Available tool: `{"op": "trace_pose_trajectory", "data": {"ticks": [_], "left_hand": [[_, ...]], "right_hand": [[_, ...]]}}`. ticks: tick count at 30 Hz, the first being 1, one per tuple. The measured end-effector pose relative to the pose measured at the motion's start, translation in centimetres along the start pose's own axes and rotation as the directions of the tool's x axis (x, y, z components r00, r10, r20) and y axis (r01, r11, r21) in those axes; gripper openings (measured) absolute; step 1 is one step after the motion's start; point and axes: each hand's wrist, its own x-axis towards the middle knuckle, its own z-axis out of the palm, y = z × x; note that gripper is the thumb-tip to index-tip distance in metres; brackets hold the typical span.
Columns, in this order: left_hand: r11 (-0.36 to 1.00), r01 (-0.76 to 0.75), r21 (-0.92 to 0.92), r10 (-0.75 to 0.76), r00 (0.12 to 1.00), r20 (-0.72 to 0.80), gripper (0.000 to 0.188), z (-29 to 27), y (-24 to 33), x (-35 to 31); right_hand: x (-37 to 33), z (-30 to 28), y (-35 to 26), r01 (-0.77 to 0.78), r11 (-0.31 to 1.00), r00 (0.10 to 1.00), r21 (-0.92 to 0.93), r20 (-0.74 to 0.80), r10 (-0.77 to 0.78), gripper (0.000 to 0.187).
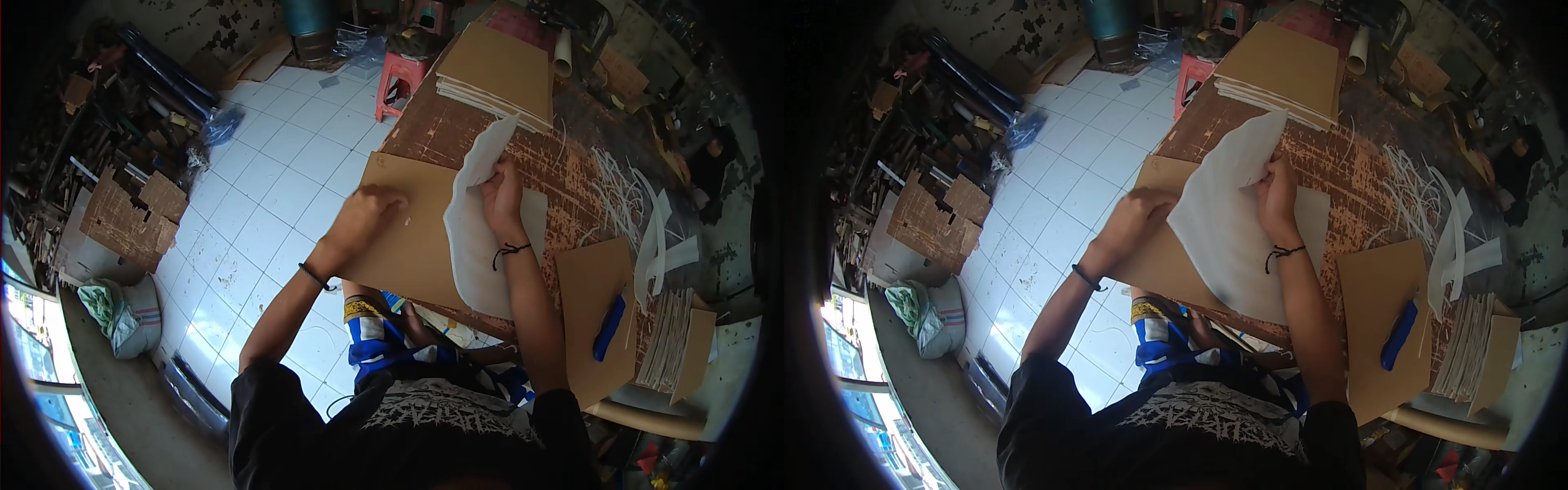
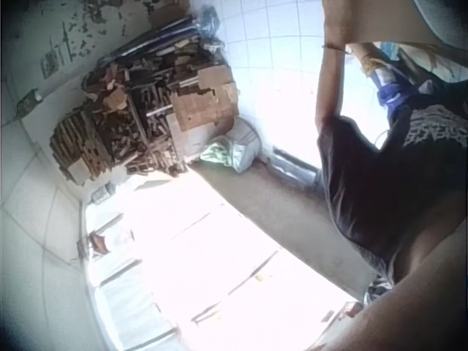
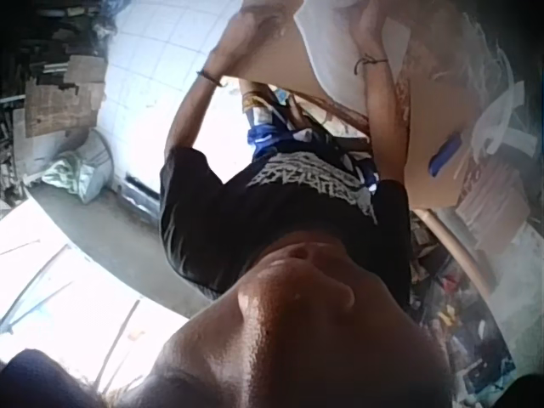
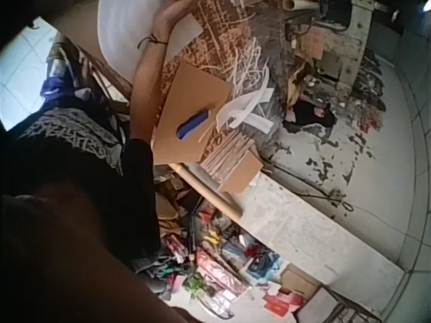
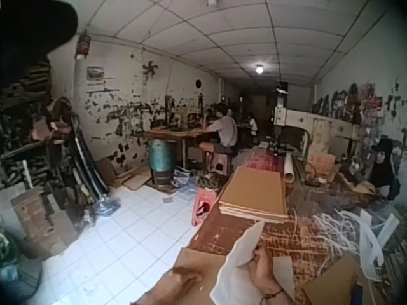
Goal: The person trims the edge of a board using a utility knife, applies glue onto the board from a can by hand, and presses a foam sheet onto the glued surface.
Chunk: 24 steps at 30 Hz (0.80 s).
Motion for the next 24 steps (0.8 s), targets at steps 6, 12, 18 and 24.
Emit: {"op": "trace_pose_trajectory", "data": {"ticks": [6,12,18,24], "left_hand": [[0.952,0.016,0.306,0.002,0.998,-0.059,0.038,0.1,1.0,-0.1],[0.933,0.005,-0.360,0.247,0.718,0.651,0.039,-0.7,3.9,-4.2],[0.952,-0.148,-0.267,0.303,0.555,0.775,0.041,-0.1,4.8,-4.4],[0.780,0.081,-0.620,0.251,0.868,0.429,0.036,-3.0,2.6,-3.4]], "right_hand": [[-0.2,-0.6,0.2,0.054,0.998,0.998,0.032,0.016,-0.055,0.026],[0.4,-1.5,1.2,-0.032,0.997,0.998,-0.072,-0.062,0.027,0.018],[-0.2,-0.2,0.6,0.058,0.979,0.997,-0.193,-0.029,-0.065,0.009],[-0.1,-0.3,0.4,0.139,0.951,0.990,-0.277,0.066,-0.125,0.011]]}}
